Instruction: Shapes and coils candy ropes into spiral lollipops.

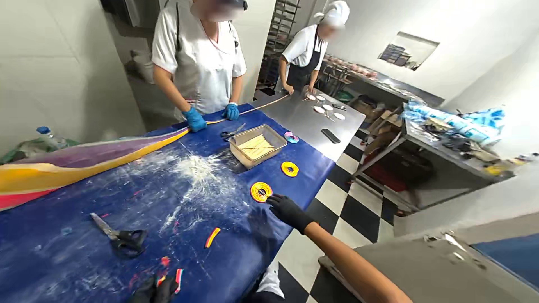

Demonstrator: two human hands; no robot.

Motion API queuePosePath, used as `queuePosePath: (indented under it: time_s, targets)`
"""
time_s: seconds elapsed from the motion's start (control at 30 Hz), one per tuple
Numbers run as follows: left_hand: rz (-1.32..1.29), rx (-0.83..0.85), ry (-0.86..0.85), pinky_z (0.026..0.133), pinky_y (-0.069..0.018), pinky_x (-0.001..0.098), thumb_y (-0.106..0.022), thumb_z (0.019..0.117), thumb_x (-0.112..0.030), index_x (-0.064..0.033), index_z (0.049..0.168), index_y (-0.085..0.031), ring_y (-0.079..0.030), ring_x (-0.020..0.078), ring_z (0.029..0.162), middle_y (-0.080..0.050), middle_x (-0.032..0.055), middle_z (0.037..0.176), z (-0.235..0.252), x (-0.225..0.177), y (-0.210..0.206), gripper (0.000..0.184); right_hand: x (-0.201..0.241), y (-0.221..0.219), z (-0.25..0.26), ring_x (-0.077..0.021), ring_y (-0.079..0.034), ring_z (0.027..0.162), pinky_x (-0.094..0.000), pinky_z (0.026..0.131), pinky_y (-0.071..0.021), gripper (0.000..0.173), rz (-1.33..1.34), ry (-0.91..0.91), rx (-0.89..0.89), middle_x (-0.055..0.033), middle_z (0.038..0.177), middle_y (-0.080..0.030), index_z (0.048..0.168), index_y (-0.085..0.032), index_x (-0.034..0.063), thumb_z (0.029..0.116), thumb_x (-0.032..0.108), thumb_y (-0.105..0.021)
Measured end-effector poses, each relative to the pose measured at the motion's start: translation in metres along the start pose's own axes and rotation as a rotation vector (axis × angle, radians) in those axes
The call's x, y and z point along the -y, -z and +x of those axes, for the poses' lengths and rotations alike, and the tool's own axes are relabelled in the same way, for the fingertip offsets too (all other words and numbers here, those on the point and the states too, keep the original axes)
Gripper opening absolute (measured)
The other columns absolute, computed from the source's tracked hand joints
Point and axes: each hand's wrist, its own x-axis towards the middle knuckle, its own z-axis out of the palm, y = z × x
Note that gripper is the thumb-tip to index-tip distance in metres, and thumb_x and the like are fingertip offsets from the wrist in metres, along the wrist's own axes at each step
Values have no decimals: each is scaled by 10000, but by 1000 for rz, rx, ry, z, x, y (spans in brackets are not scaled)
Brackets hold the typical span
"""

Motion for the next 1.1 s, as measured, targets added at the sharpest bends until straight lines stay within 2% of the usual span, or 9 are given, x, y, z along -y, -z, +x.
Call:
queuePosePath:
  time_s: [0.13,0.27,0.37,0.5,0.6,0.73,0.83,1.0,1.1]
  targets:
    - [99,63,29,834,-634,372,-663,988,-167,81,1314,-544,-738,185,923,-720,150,1071,8,12,-111,426,-80,-8,51,-339,-445,1447,-548,1196,-334,418,-67,300,54,-110,1496,-559,1421,-603,120,1014,217,-584]
    - [169,23,5,931,-597,354,-617,1000,-171,-10,1309,-625,-704,163,1062,-692,119,1255,32,18,-233,348,-127,-21,110,-317,-274,1547,-553,1257,-201,465,-72,583,202,-51,1621,-419,1465,-567,144,1028,303,-561]
    - [383,-77,-47,991,-566,375,-608,1010,-244,-84,1310,-666,-681,154,1131,-702,75,1263,54,10,-304,345,-150,-44,136,-291,-287,1545,-552,1257,-210,453,-23,829,203,-14,1608,-443,1456,-576,141,1058,329,-469]
    - [505,-260,35,894,-595,429,-712,962,-219,-59,1273,-662,-716,193,995,-729,105,1141,89,-8,-368,354,-163,-62,145,-309,-375,1503,-564,1231,-266,457,126,923,54,-30,1539,-533,1372,-651,134,1067,384,-418]
    - [508,-349,78,887,-588,466,-722,961,-237,-65,1221,-692,-714,217,978,-732,108,1112,118,-5,-396,312,-162,-68,144,-325,-486,1417,-558,1203,-328,468,234,875,-74,-61,1440,-615,1299,-693,173,1048,469,-430]
    - [762,-422,15,1034,-492,577,-656,995,-330,-125,1261,-714,-653,307,1186,-706,109,1253,142,13,-423,341,-165,-77,138,-301,-518,1389,-548,1199,-341,496,320,784,-143,-36,1390,-653,1249,-722,174,1035,530,-452]
    - [929,-429,-45,1062,-476,564,-602,1027,-309,-137,1329,-688,-627,315,1247,-682,101,1327,146,22,-431,358,-165,-80,137,-286,-520,1391,-546,1198,-342,489,334,765,-149,-22,1394,-655,1242,-730,167,1029,527,-478]
    - [1145,-294,-66,986,-521,568,-600,1022,-191,-87,1364,-653,-659,372,1171,-689,174,1271,146,27,-441,361,-167,-82,138,-267,-553,1366,-517,1196,-362,468,424,748,-197,-27,1340,-690,1112,-763,127,998,529,-552]
    - [1167,-264,-42,954,-544,556,-632,999,-144,-75,1375,-641,-669,385,1144,-687,189,1264,144,24,-448,383,-169,-85,136,-264,-531,1384,-483,1205,-363,503,505,697,-168,-60,1353,-671,1151,-730,99,974,547,-585]
